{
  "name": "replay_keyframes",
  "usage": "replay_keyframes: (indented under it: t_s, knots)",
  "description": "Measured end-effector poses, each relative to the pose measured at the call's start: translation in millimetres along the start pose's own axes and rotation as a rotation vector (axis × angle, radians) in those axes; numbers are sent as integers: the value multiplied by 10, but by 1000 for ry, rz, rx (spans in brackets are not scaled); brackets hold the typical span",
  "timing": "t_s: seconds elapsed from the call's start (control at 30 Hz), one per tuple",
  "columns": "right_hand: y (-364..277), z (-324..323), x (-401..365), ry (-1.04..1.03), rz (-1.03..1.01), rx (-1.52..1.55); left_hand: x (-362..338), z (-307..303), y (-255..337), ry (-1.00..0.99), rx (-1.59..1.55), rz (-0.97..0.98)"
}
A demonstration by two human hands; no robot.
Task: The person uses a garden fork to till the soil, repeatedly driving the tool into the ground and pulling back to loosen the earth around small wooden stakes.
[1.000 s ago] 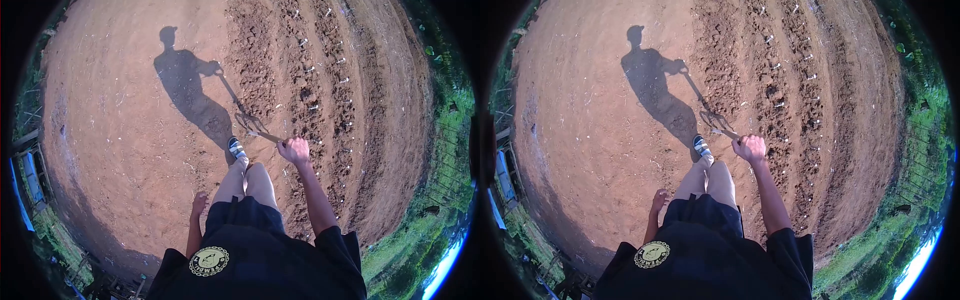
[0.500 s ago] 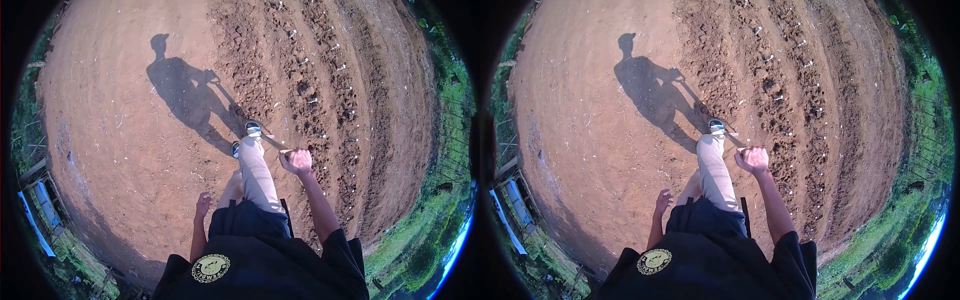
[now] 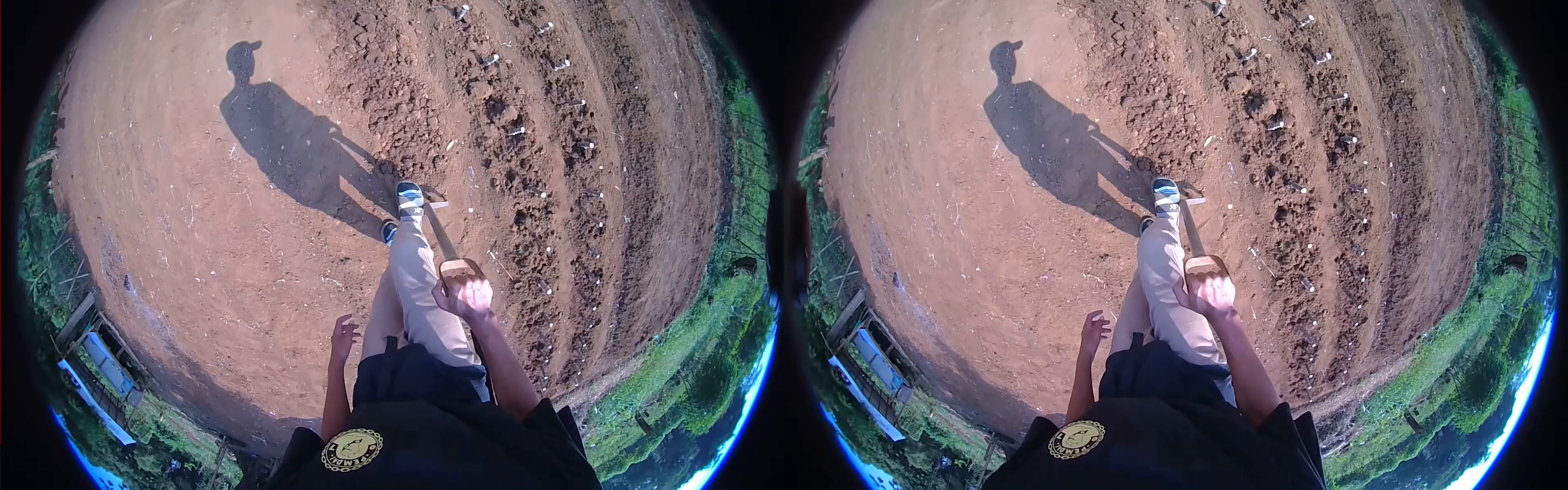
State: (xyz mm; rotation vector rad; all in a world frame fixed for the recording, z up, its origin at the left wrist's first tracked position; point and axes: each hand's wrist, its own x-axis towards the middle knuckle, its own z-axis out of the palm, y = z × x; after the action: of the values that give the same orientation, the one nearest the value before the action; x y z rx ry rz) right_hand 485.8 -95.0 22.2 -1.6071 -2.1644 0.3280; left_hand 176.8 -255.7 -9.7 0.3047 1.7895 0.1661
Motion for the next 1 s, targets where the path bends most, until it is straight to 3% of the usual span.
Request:
replay_keyframes:
  t_s: [0.03, 0.07, 0.2, 0.27, 0.37, 0.47, 0.53, 0.6, 0.7, 0.73, 0.8, 0.83, 0.97, 1.0]
  knots:
    - [9, -148, 143, -222, 60, 54, 26, -13, -3, -9, -3, -2]
    - [20, -142, 67, -231, 67, 59, -4, -40, -30, -9, 2, -15]
    - [79, -82, -141, 58, -46, -53, -59, -23, 0, -2, 14, -21]
    - [132, -53, -194, -143, -1, 97, -95, -53, -1, 0, 45, -39]
    - [245, -11, -164, -139, 66, 111, 74, -18, -34, 27, -40, -27]
    - [720, 157, -335, -547, 308, 2, 290, 105, -35, 111, -81, 37]
    - [819, 195, -330, -310, 50, -31, 506, 150, -96, 115, 25, 56]
    - [853, 326, -497, -284, 105, 4, 511, 122, -319, 120, -79, 191]
    - [775, 280, -511, -523, 328, -72, 273, 48, -576, 112, -81, 125]
    - [792, 293, -499, -510, 325, -75, 226, 33, -618, 118, -60, 104]
    - [801, 284, -570, -805, 367, -312, 81, 1, -761, 115, -20, 97]
    - [719, 145, -357, -1036, 467, -236, 34, -21, -860, 109, 23, 89]
    - [700, 66, -313, -988, 377, -46, 87, -19, -1097, 65, 163, 185]
    - [741, 166, -477, -829, 291, -139, 81, 45, -1000, 87, 137, 209]
